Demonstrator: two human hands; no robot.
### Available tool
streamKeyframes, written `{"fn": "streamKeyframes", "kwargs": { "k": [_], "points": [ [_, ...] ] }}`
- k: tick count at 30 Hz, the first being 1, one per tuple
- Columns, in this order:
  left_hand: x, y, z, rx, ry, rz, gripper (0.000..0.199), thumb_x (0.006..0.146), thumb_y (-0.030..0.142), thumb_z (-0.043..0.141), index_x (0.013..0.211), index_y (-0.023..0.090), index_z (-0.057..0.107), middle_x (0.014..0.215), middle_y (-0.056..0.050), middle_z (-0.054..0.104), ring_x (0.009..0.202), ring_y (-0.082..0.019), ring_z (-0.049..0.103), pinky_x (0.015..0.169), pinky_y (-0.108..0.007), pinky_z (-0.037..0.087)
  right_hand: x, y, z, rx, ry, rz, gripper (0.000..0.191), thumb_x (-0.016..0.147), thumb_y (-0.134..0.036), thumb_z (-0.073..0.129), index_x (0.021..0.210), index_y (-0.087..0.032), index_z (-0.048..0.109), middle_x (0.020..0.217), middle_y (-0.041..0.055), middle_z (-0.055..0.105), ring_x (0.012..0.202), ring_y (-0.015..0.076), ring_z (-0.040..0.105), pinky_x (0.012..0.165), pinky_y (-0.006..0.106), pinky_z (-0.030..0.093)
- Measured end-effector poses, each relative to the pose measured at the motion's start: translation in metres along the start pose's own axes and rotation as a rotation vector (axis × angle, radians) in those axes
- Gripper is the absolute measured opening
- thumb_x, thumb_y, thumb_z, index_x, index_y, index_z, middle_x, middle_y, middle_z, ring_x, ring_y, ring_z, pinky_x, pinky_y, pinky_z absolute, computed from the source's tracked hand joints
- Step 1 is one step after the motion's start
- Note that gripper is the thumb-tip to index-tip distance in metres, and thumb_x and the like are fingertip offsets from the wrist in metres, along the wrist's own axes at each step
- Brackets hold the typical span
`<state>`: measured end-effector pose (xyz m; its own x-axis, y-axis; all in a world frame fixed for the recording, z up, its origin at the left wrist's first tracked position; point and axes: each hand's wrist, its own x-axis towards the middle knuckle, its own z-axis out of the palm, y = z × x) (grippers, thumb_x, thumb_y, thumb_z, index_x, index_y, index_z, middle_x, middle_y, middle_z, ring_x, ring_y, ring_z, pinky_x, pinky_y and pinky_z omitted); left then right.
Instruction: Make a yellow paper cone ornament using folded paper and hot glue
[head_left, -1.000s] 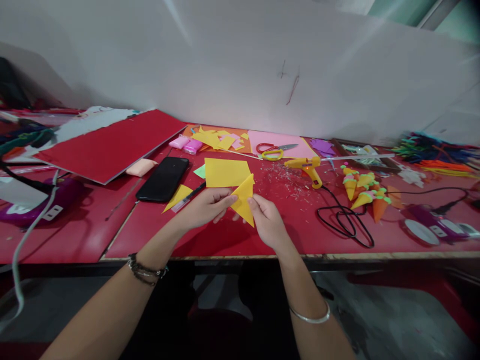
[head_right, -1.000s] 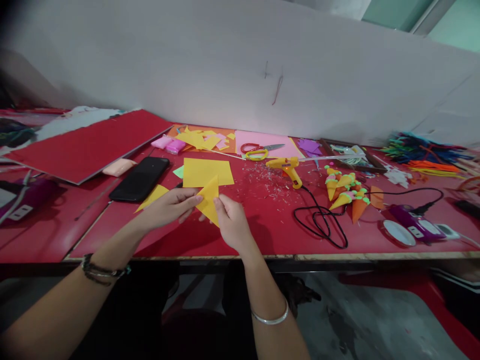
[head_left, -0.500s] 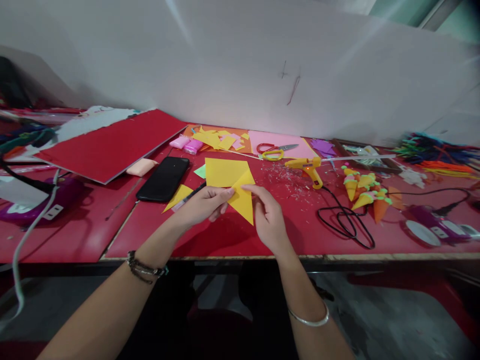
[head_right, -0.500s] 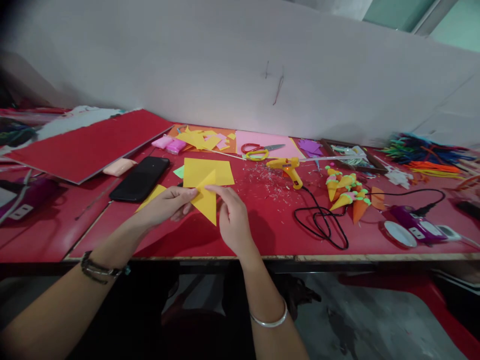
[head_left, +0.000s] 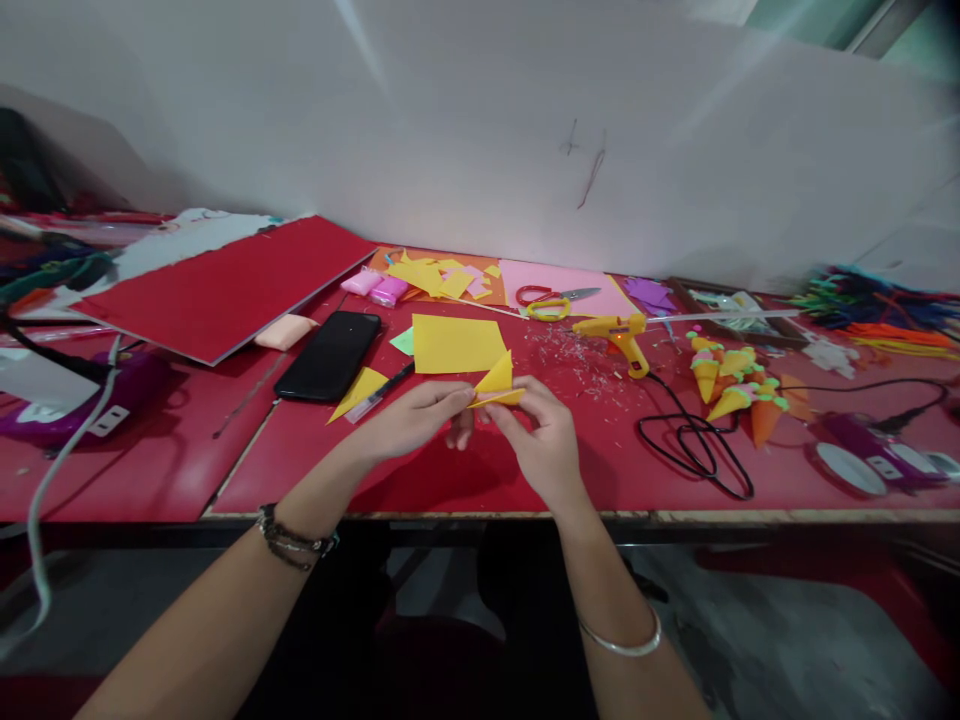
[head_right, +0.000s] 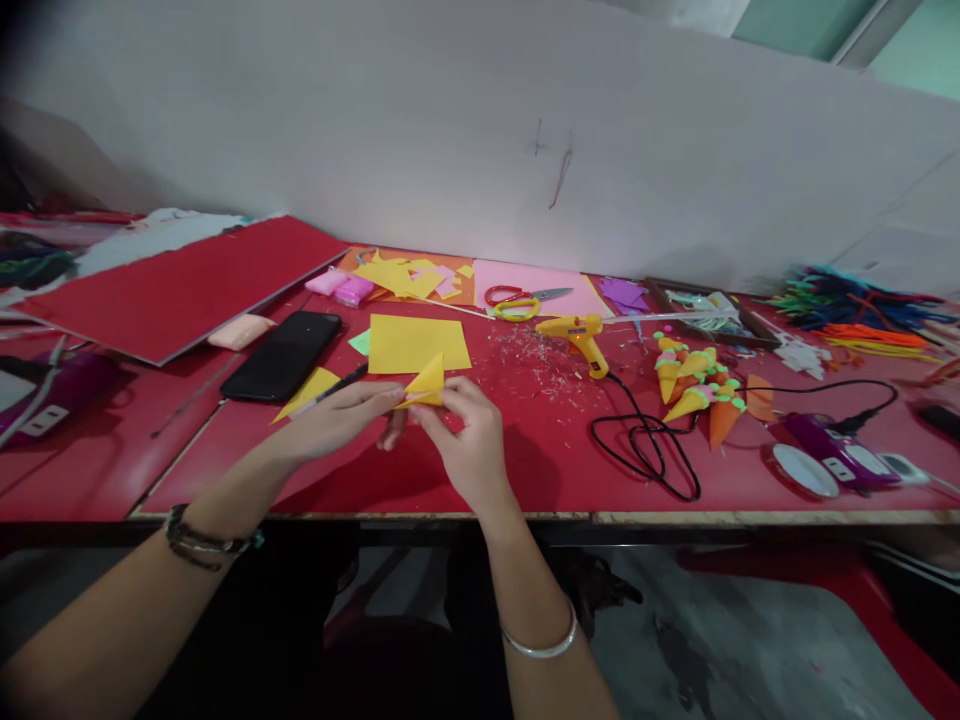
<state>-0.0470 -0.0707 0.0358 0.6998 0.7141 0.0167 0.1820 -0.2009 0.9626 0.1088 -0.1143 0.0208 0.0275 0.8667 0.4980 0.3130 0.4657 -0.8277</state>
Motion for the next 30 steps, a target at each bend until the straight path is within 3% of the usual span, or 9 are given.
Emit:
{"fn": "streamKeyframes", "kwargs": {
  "k": [6,11,14,21,26,30],
  "points": [
    [0.0009,-0.002,0.0069,0.043,0.008,0.02,0.04,0.088,0.037,0.029,0.063,0.013,0.051,0.055,0.0,0.053,0.055,-0.01,0.051,0.058,-0.021,0.04,-0.0015,0.003,0.0023,0.145,0.029,0.175,0.012,0.078,-0.027,0.054,0.07,-0.017,0.054,0.063,-0.0015,0.053,0.062,0.011,0.052,0.061,0.024,0.042],
    [0.0023,-0.0058,0.0074,0.105,0.014,0.044,0.032,0.086,0.037,0.036,0.073,0.014,0.054,0.05,0.003,0.053,0.051,-0.008,0.051,0.055,-0.019,0.039,-0.0016,0.0039,0.0035,0.179,0.048,0.222,0.014,0.076,-0.027,0.056,0.068,-0.018,0.047,0.063,-0.0026,0.053,0.06,0.0097,0.051,0.057,0.022,0.042],
    [0.0025,-0.0061,0.0051,0.102,-0.029,0.032,0.032,0.087,0.036,0.036,0.075,0.014,0.055,0.047,0.003,0.054,0.049,-0.008,0.051,0.058,-0.02,0.041,-0.0018,0.0032,0.0051,0.26,0.036,0.26,0.011,0.076,-0.026,0.055,0.077,-0.02,0.046,0.067,-0.0029,0.054,0.06,0.0096,0.053,0.056,0.022,0.043],
    [0.003,-0.0012,0.0039,0.099,0.004,0.01,0.032,0.086,0.036,0.039,0.07,0.013,0.056,0.046,0.002,0.054,0.05,-0.009,0.053,0.058,-0.021,0.042,-0.0026,0.0049,0.007,0.335,0.03,0.227,0.023,0.08,-0.026,0.05,0.1,-0.024,0.038,0.068,-0.0043,0.053,0.06,0.0098,0.056,0.061,0.024,0.047],
    [0.0023,0.0011,0.0042,0.113,0.047,0.024,0.033,0.085,0.035,0.039,0.067,0.013,0.055,0.047,0.002,0.055,0.047,-0.008,0.052,0.053,-0.019,0.042,-0.002,0.0056,0.0056,0.272,0.02,0.213,0.032,0.082,-0.025,0.046,0.112,-0.024,0.036,0.078,0.0002,0.059,0.064,0.0109,0.057,0.064,0.026,0.049],
    [0.0007,-0.0022,0.0033,0.18,0.012,0.03,0.03,0.086,0.034,0.038,0.069,0.014,0.053,0.048,0.002,0.056,0.046,-0.008,0.053,0.05,-0.017,0.041,-0.0015,0.0085,0.003,0.207,-0.028,0.247,0.026,0.078,-0.026,0.051,0.103,-0.021,0.047,0.082,0.0023,0.06,0.069,0.0123,0.058,0.065,0.026,0.048]
  ]
}}
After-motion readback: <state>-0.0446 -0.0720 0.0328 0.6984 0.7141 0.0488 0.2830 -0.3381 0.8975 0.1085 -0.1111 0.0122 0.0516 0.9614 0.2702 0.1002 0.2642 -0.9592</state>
